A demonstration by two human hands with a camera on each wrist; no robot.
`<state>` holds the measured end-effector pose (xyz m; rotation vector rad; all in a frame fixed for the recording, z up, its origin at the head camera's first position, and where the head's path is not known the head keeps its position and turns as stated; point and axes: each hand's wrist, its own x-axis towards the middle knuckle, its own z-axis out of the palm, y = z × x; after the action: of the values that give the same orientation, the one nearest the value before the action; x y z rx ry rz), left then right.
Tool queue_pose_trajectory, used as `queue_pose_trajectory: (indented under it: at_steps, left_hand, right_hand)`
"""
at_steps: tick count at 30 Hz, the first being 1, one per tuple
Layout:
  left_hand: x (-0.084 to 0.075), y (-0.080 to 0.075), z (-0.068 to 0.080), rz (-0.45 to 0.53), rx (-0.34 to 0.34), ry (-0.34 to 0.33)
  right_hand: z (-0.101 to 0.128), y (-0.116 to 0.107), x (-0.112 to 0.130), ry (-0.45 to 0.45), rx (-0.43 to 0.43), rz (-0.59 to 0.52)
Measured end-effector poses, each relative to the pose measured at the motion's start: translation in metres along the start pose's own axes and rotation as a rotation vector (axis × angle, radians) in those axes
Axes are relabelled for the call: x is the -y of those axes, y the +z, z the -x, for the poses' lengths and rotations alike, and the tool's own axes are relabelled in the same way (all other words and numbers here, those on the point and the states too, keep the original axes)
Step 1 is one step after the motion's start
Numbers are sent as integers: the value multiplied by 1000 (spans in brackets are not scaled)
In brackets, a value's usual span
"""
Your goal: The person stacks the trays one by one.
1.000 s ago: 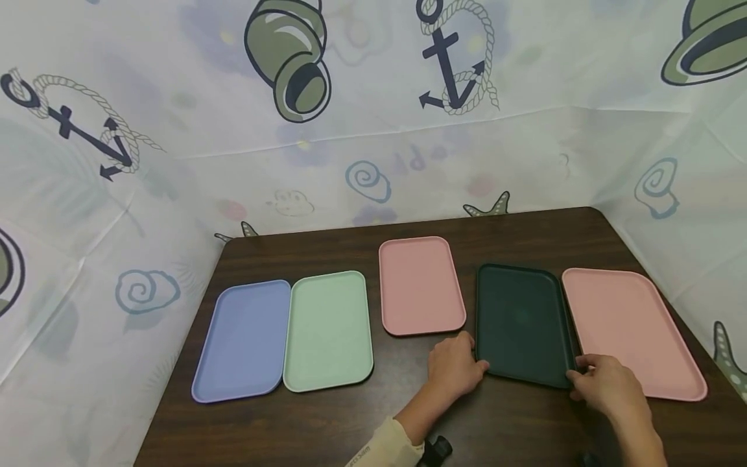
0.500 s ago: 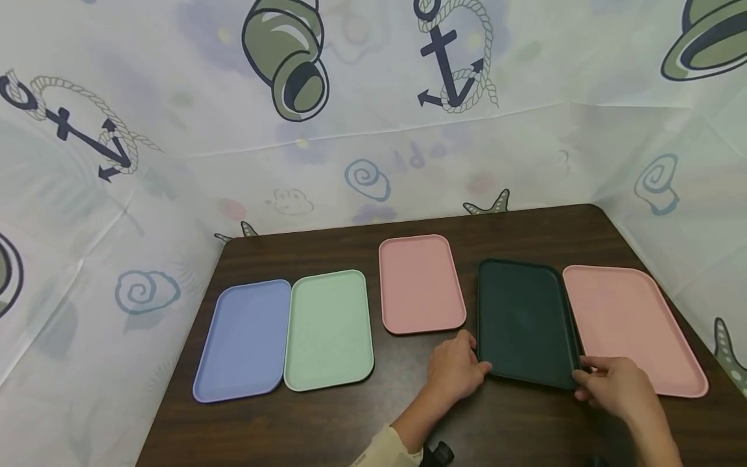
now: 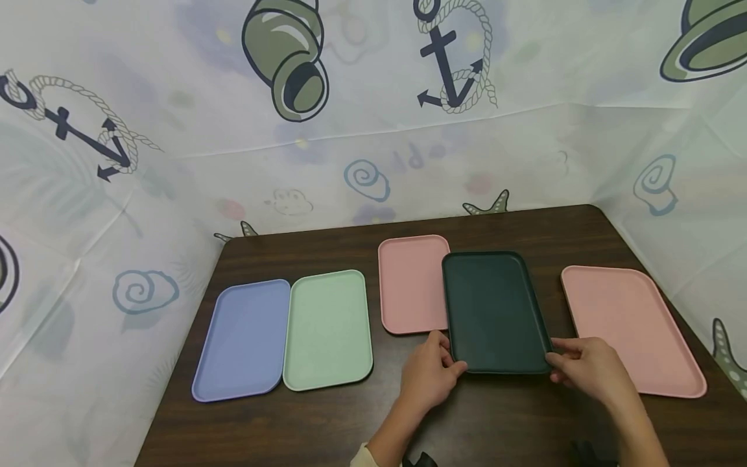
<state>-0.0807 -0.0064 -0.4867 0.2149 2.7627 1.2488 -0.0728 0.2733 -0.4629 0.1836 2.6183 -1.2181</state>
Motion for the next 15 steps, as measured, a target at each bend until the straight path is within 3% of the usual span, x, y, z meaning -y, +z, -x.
queue_pose_trajectory:
  at_steps: [7, 15]
  left_hand:
    - [20, -24, 14, 55, -42, -30]
    - [41, -51, 17, -6, -113, -56]
  right_hand:
    - [-13, 24, 20, -84, 40, -64]
    - [-36, 50, 37, -151, 117, -132]
